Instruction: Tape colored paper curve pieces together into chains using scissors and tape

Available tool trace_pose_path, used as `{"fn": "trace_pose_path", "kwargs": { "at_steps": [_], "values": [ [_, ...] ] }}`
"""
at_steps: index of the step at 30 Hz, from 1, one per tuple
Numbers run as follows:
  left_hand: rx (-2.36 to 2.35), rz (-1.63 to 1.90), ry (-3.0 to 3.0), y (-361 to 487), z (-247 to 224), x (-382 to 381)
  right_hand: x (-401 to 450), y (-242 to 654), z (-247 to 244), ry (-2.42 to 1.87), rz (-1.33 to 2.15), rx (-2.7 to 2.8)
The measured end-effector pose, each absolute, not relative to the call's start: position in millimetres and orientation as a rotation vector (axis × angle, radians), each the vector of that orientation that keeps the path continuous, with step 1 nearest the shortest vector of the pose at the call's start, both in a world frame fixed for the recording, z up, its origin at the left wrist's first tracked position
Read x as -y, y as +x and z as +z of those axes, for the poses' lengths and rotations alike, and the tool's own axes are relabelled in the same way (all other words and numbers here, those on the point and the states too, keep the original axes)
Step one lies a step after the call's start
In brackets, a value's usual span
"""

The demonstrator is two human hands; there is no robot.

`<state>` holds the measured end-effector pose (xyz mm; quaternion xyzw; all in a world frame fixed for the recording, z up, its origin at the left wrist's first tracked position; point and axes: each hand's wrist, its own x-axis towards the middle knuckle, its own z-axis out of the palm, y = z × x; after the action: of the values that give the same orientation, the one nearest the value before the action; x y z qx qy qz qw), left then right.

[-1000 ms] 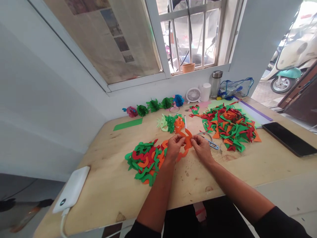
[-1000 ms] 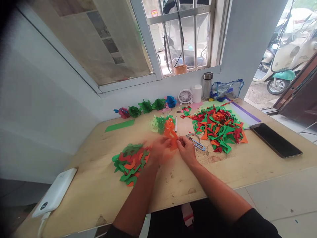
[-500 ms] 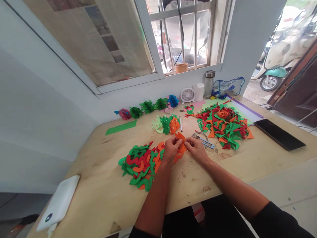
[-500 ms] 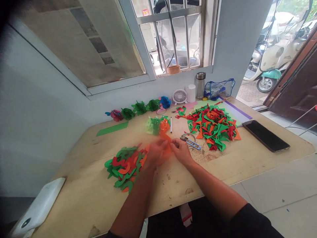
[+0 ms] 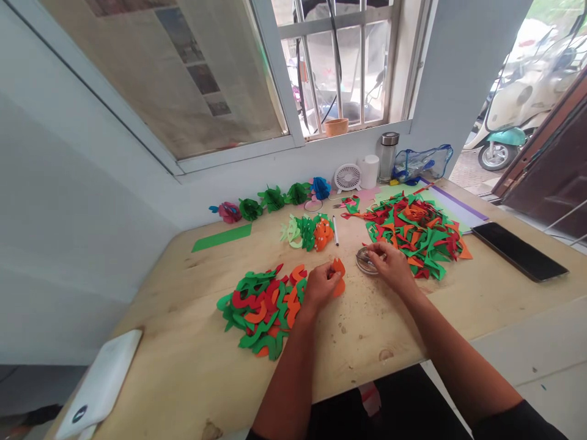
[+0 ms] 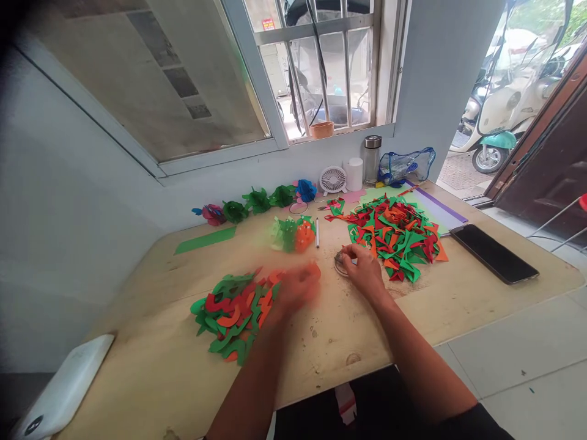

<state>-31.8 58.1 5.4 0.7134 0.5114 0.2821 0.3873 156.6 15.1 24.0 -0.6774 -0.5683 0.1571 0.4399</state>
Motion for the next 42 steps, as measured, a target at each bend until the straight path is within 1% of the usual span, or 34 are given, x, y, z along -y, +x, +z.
{"fn": "trace_pose_path", "kwargs": {
  "at_steps": [3, 6, 10, 13, 16, 19, 24, 27, 30, 34, 38, 42],
  "values": [
    [-1.419, 0.651, 1.931, -34.0, 5.5, -57.4, -14.7, 166.5, 24.4, -1.838, 0.185, 1.737],
    [-1.549, 0.712, 2.043, -33.5, 8.8, -54.4, -16.5, 168.7, 23.6, -1.968, 0.057, 1.983],
    [-1.583, 0.858, 2.256, -25.5, 17.6, -48.4, -19.5, 167.0, 19.4, -2.033, 0.034, 2.056],
    [-1.479, 0.808, 2.427, -11.0, 23.2, -42.1, -22.4, 170.1, 12.3, -1.981, 0.060, 1.992],
    [-1.289, 0.627, 2.579, 8.4, 23.2, -34.8, -27.0, 179.0, 6.2, -1.849, 0.163, 1.790],
    [-1.185, 0.512, 2.692, 25.5, 17.5, -29.6, -31.5, 188.5, 7.3, -1.659, 0.378, 1.406],
    [-1.183, 0.489, 2.739, 37.1, 2.9, -30.8, -31.2, 189.8, 23.5, -1.214, 0.904, 0.795],
    [-1.133, 0.583, 2.690, 36.4, -3.3, -34.7, -28.0, 186.9, 33.0, -1.007, 1.068, 0.557],
    [-1.121, 0.773, 2.535, 32.4, -4.8, -37.6, -25.2, 187.5, 38.3, -0.914, 1.126, 0.485],
    [-1.143, 0.991, 2.209, 25.4, -2.0, -38.5, -22.9, 189.0, 40.4, -0.899, 1.136, 0.517],
    [-1.135, 1.055, 2.011, 22.6, 1.1, -37.1, -22.0, 185.7, 40.1, -0.976, 1.161, 0.641],
    [-1.131, 1.081, 1.941, 23.5, 1.5, -34.7, -21.9, 181.0, 38.3, -1.042, 1.183, 0.720]
  ]
}}
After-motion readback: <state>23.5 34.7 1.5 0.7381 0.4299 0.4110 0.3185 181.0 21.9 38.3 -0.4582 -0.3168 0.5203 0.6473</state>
